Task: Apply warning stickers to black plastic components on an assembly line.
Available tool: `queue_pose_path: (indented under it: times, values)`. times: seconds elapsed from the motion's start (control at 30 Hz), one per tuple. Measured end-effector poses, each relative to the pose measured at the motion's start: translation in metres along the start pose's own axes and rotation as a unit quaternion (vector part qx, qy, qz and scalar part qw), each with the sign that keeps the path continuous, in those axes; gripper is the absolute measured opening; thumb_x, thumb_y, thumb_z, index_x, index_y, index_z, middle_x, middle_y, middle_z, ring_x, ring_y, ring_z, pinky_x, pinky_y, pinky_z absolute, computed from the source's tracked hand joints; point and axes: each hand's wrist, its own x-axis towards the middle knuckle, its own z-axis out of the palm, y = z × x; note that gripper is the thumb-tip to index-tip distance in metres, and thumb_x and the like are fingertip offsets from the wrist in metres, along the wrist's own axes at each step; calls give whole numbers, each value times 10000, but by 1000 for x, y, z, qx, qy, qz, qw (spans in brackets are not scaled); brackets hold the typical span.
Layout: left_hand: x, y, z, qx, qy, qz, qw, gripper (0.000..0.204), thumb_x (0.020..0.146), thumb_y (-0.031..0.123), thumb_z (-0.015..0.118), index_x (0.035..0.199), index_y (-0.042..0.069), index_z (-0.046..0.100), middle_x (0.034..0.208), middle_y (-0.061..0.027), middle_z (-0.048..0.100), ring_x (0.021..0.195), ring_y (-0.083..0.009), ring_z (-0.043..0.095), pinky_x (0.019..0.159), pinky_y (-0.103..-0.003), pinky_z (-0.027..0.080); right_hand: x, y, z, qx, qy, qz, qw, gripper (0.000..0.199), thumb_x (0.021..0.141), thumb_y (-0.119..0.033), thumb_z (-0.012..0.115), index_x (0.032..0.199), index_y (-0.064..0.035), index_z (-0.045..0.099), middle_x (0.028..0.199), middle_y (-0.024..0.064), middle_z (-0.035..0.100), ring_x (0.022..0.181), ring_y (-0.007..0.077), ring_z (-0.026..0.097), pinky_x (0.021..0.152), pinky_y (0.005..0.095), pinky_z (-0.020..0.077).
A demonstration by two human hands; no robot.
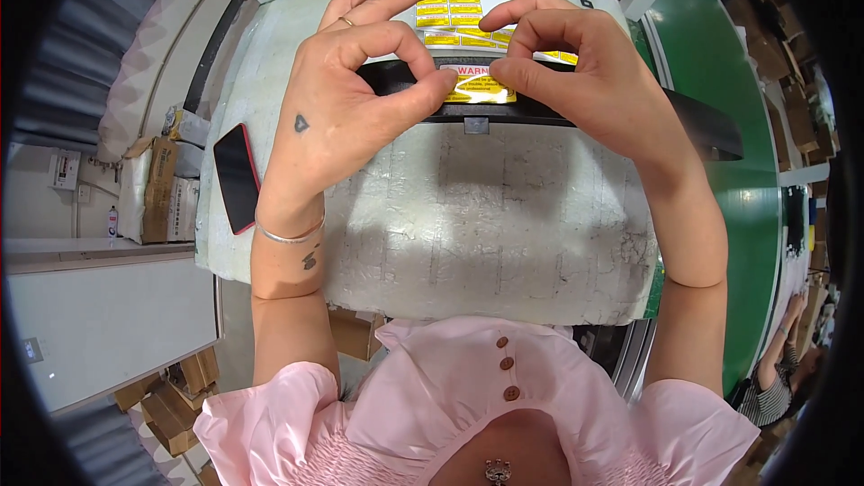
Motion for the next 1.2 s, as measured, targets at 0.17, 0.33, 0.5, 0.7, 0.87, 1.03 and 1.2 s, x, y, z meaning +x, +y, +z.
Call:
queue_pose_path:
  times: [0.17,0.33,0.5,0.7,0.87,1.03,1.2]
  values:
    - [1,0,3,4,-4,17,1000,123,684,105,751,683,62,637,1228,-96,646,1285,-339,435,1057,-418,338,-2,-2,-3,-5,0,9,1000,230,785,-148,653,693,49,576,1011,160,664,1008,207,618,877,322,471]
    - [0,2,1,32,-24,38,998,144,720,37,739,687,51,600,1303,-117,598,1327,-307,413,977,-393,416,-4,-1,-2,-6,2,21,1000,227,787,-143,649,700,52,573,999,140,673,903,182,620,824,299,479]
    - [1,1,2,6,-7,19,1000,129,684,113,749,681,62,631,1239,-96,641,1279,-341,446,1050,-417,349,-3,-1,-1,3,-3,23,1000,230,790,-133,643,687,57,566,933,139,680,799,155,616,744,281,500]
    - [2,1,3,4,-9,18,1000,128,682,106,748,677,61,627,1239,-97,642,1278,-339,450,1046,-416,357,-2,-2,-2,10,-9,32,999,235,788,-126,637,660,56,563,812,107,665,755,144,613,717,280,502]
    - [2,0,3,7,-9,27,1000,126,678,95,747,676,61,626,1228,-101,646,1266,-344,460,1041,-417,361,-1,-1,-2,12,-13,33,999,240,787,-127,641,653,53,557,770,91,650,736,135,603,694,278,497]
    - [3,1,3,19,-9,44,999,130,676,92,746,672,60,620,1218,-101,650,1259,-347,465,1034,-416,368,-2,0,-1,11,-4,20,1000,242,787,-132,644,655,50,554,731,78,635,704,128,584,666,279,488]
    - [3,1,6,28,-7,46,999,137,673,90,745,665,62,612,1211,-98,653,1248,-350,476,1022,-412,382,-3,3,-1,5,-2,18,1000,236,787,-137,647,664,45,559,688,69,610,658,123,559,622,282,465]
